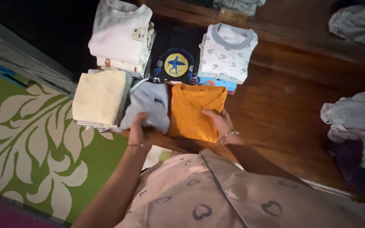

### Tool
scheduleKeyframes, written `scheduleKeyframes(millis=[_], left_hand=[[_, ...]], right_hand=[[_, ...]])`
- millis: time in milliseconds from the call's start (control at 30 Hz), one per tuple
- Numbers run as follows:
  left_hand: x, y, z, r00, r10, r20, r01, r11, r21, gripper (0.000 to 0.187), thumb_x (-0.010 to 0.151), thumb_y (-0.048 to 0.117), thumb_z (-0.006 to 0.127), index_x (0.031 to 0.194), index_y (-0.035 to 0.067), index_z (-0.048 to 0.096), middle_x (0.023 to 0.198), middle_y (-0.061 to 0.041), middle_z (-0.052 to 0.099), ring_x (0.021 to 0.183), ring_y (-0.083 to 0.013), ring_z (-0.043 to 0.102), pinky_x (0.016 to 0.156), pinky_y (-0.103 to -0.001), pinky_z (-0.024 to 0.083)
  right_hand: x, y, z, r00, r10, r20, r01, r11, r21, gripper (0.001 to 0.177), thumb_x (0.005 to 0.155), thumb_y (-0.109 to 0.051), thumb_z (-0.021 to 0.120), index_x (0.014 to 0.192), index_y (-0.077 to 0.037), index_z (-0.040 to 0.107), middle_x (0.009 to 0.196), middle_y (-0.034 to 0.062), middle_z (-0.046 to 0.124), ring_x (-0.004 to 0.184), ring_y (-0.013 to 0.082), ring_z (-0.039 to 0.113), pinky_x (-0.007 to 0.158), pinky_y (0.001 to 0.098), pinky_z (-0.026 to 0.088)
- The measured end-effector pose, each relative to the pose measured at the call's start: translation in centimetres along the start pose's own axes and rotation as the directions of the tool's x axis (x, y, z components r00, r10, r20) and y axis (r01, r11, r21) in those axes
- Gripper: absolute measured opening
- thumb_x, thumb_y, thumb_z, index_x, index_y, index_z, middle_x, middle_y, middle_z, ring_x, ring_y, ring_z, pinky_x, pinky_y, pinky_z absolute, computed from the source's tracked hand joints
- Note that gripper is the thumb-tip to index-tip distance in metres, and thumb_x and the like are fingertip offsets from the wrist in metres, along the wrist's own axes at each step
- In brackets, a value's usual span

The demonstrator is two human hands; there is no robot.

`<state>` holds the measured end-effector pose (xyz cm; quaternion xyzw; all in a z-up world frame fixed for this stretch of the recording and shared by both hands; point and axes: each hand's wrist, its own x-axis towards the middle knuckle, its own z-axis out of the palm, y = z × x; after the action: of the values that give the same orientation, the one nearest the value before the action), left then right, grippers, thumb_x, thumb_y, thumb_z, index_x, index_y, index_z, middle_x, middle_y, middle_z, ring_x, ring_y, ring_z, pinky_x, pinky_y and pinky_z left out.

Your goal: Fold and organize baby clothes on a wooden surface.

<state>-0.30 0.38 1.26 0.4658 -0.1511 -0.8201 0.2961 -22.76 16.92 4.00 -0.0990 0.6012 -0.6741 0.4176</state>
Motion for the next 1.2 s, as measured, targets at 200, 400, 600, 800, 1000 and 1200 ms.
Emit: scheduleKeyframes(millis=[200, 400, 600, 800, 1000, 1200], left_hand=[[-0.8, 3.0, 1.4, 0.937, 0.271, 0.222, -0.299, 0.949, 0.100, 0.031, 0.084, 0.011, 0.075, 0.113, 0.001, 0.068, 0.108, -0.010, 0.066, 0.094, -0.0276, 0.059, 0.071, -0.038, 0.046], [-8.6, 13.5, 4.0, 0.841, 0.403, 0.360, -0.376, 0.915, -0.146, 0.074, 0.072, 0.011, 0.061, 0.144, 0.002, 0.046, 0.128, -0.013, 0.062, 0.121, -0.0316, 0.063, 0.104, -0.048, 0.053], [1.0, 15.1, -5.6, 0.918, 0.369, 0.145, -0.365, 0.929, -0.056, 0.061, 0.078, 0.012, 0.061, 0.137, -0.001, 0.052, 0.125, -0.015, 0.063, 0.116, -0.0337, 0.063, 0.100, -0.048, 0.051], [2.0, 14.6, -7.5, 0.953, 0.301, 0.023, -0.299, 0.952, -0.069, 0.040, 0.084, 0.013, 0.062, 0.121, -0.003, 0.059, 0.115, -0.012, 0.066, 0.109, -0.0307, 0.067, 0.092, -0.045, 0.060], [3.5, 13.6, -7.9, 0.956, 0.281, -0.088, -0.283, 0.959, -0.013, 0.035, 0.085, 0.020, 0.066, 0.115, 0.003, 0.060, 0.107, -0.010, 0.064, 0.097, -0.0283, 0.066, 0.077, -0.043, 0.058], [0.3, 13.7, -4.1, 0.856, 0.413, -0.310, -0.404, 0.910, 0.099, 0.044, 0.078, 0.015, 0.071, 0.119, 0.009, 0.057, 0.109, -0.009, 0.065, 0.093, -0.0267, 0.065, 0.067, -0.041, 0.051]], right_hand=[[1.8, 0.5, -3.0, 0.908, 0.264, 0.325, -0.322, 0.936, 0.139, 0.037, 0.089, -0.026, 0.067, 0.119, -0.004, 0.068, 0.118, 0.0089, 0.074, 0.107, 0.0187, 0.073, 0.092, 0.0349, 0.058], [-0.5, -3.6, 1.1, 0.853, 0.444, 0.274, -0.500, 0.846, 0.186, 0.035, 0.088, -0.028, 0.067, 0.118, -0.010, 0.070, 0.113, 0.0075, 0.075, 0.100, 0.0217, 0.073, 0.089, 0.0385, 0.059], [-0.7, -1.8, 2.4, 0.871, 0.433, 0.234, -0.483, 0.841, 0.243, 0.037, 0.087, -0.027, 0.065, 0.120, -0.009, 0.068, 0.113, 0.0093, 0.075, 0.100, 0.0250, 0.074, 0.089, 0.0418, 0.059], [-0.7, -1.0, 1.9, 0.863, 0.449, 0.233, -0.504, 0.802, 0.321, 0.039, 0.089, -0.029, 0.065, 0.122, -0.009, 0.067, 0.115, 0.0099, 0.074, 0.102, 0.0262, 0.072, 0.091, 0.0438, 0.059], [-1.5, -3.4, 5.3, 0.893, 0.406, 0.196, -0.446, 0.858, 0.256, 0.042, 0.086, -0.031, 0.065, 0.124, -0.012, 0.068, 0.115, 0.0089, 0.075, 0.101, 0.0260, 0.073, 0.089, 0.0439, 0.058], [1.5, -4.2, 6.7, 0.896, 0.344, 0.281, -0.412, 0.879, 0.239, 0.042, 0.089, -0.028, 0.068, 0.125, -0.007, 0.067, 0.117, 0.0096, 0.075, 0.104, 0.0248, 0.073, 0.092, 0.0401, 0.059]])
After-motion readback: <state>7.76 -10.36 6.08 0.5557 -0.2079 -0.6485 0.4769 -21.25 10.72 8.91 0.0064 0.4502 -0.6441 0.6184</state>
